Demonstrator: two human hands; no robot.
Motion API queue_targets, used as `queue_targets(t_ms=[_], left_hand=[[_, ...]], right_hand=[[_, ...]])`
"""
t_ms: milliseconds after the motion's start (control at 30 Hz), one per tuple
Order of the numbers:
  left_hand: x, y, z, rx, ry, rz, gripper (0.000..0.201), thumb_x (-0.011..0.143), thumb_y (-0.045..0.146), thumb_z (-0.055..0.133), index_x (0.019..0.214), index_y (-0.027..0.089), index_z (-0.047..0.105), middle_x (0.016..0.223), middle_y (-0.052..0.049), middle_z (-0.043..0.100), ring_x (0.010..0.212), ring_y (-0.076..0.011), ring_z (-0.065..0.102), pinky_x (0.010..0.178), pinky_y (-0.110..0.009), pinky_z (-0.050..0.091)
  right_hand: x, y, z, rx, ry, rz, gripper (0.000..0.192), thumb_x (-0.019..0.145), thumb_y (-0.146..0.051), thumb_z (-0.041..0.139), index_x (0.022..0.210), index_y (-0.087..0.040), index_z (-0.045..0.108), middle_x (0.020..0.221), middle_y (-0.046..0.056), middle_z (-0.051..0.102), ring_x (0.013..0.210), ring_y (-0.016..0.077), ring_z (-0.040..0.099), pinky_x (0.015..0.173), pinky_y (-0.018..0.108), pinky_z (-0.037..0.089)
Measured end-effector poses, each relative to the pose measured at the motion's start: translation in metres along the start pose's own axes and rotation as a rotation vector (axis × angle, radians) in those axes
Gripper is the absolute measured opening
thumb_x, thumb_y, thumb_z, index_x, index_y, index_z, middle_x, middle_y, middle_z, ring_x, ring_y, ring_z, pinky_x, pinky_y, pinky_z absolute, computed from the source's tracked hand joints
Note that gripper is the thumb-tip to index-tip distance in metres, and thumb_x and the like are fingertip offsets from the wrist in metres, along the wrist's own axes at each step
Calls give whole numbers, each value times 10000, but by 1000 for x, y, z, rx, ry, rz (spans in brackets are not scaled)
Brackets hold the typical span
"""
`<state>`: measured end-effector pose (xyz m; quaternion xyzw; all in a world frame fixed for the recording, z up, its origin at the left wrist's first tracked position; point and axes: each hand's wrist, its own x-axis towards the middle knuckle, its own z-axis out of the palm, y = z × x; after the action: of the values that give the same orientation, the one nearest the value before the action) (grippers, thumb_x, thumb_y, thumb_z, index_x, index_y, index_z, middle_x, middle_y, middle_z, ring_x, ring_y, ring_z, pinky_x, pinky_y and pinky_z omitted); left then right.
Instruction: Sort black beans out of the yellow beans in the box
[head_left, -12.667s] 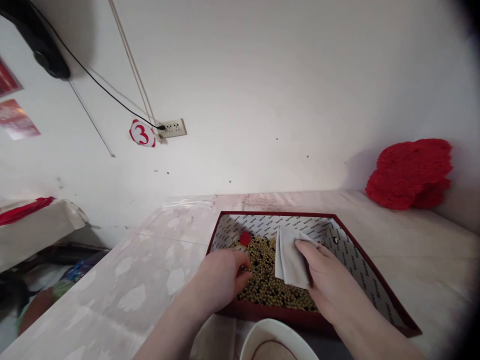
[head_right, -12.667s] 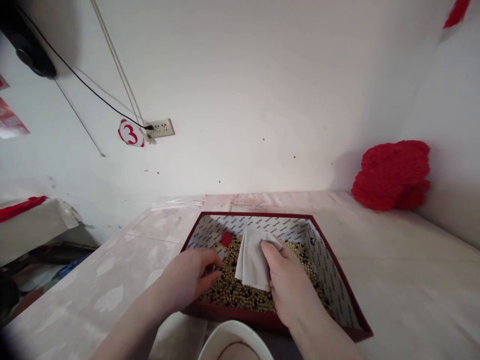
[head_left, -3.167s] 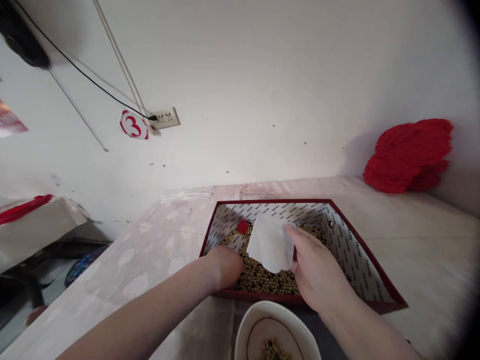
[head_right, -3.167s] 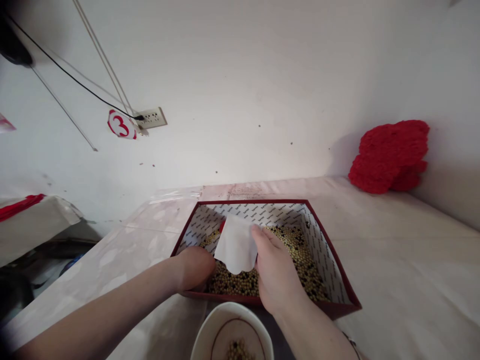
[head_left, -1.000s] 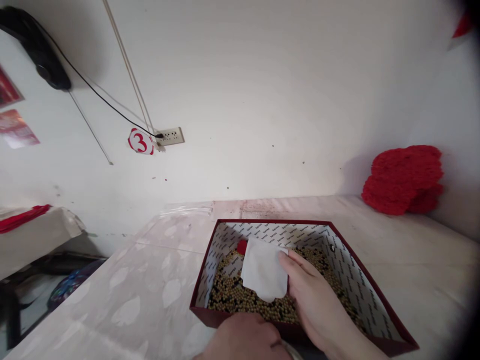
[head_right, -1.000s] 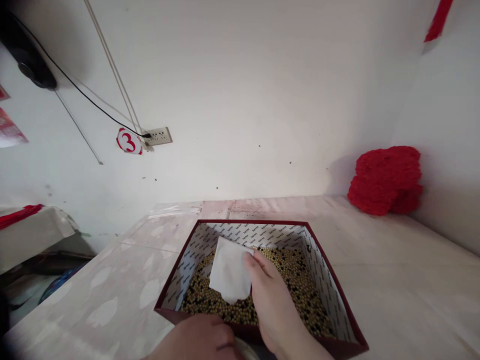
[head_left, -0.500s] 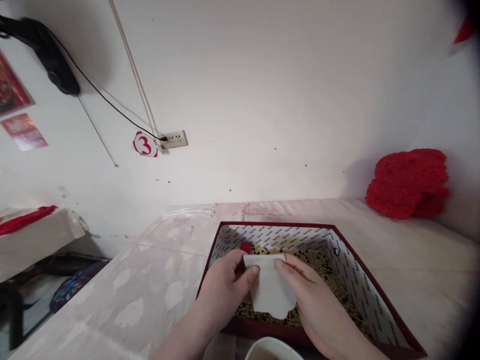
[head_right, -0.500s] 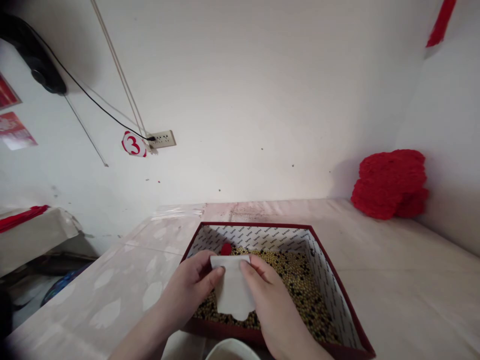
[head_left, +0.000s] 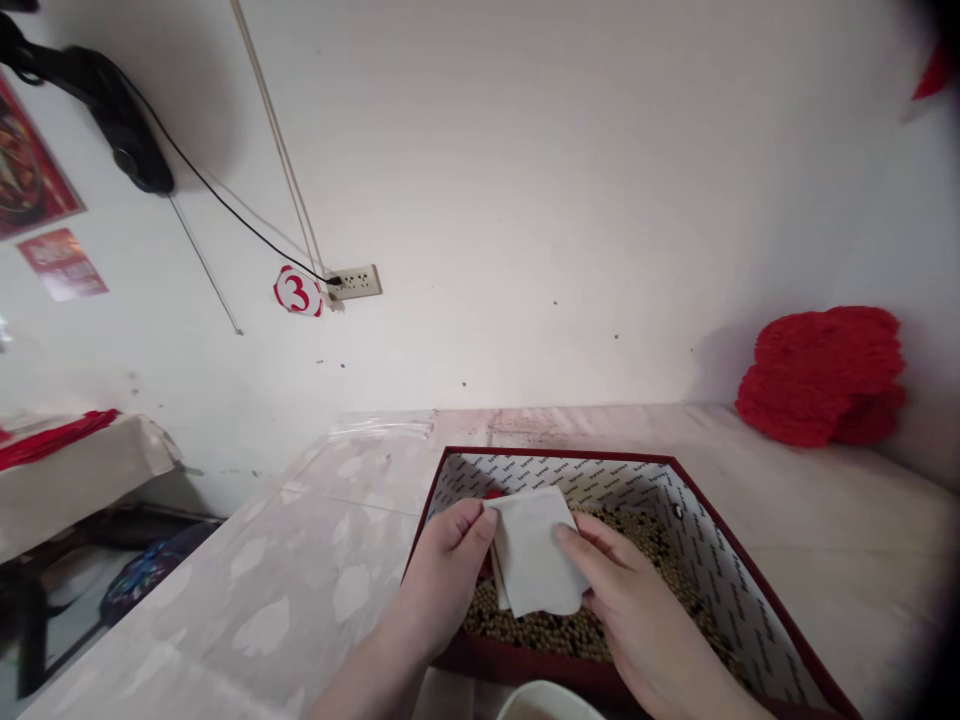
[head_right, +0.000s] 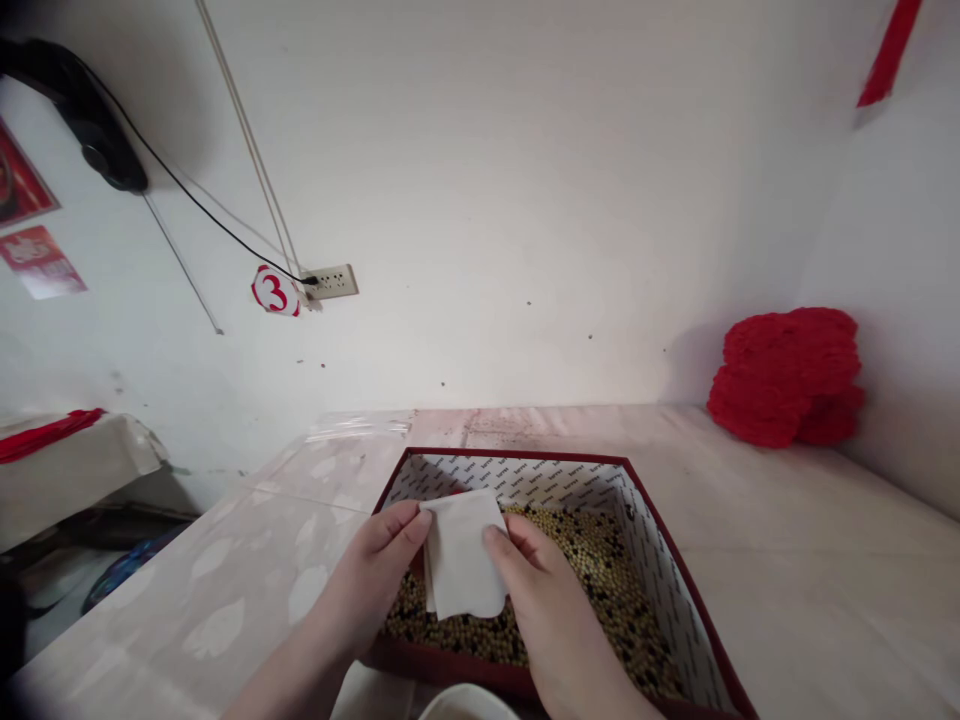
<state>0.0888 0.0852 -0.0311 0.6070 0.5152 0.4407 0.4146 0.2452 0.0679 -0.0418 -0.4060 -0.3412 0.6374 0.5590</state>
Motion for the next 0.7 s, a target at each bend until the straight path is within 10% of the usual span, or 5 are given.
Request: queue_targets(t_ms=[267,433,700], left_hand=[[-1,9,3,-200,-126,13,175,835,225,476,816,153,635,670,8,579,630,-129,531,588,-224,428],[-1,13,4,-178,-250,122,452,701,23,459,1099,174,608,891,-21,675,795,-157,614,728,-252,462],[-3,9,2,-174,-221,73,202,746,156,603,941,151,658,857,-26,695,805,-190,628,712,-267,480]], right_hand=[[4,0,-1,133,54,17,311,707,-388,687,974,-231,658,856,-2,718,816,212,621,622,262,464],[3,-1,-1,120,60,8,317,707,-375,691,988,-230,661,874,4,716,838,215,619,628,261,471],[-1,-1,3,-43,-16,-22,375,712,-418,677,1023,-208,669,917,39,719,866,236,620,765,330,455]])
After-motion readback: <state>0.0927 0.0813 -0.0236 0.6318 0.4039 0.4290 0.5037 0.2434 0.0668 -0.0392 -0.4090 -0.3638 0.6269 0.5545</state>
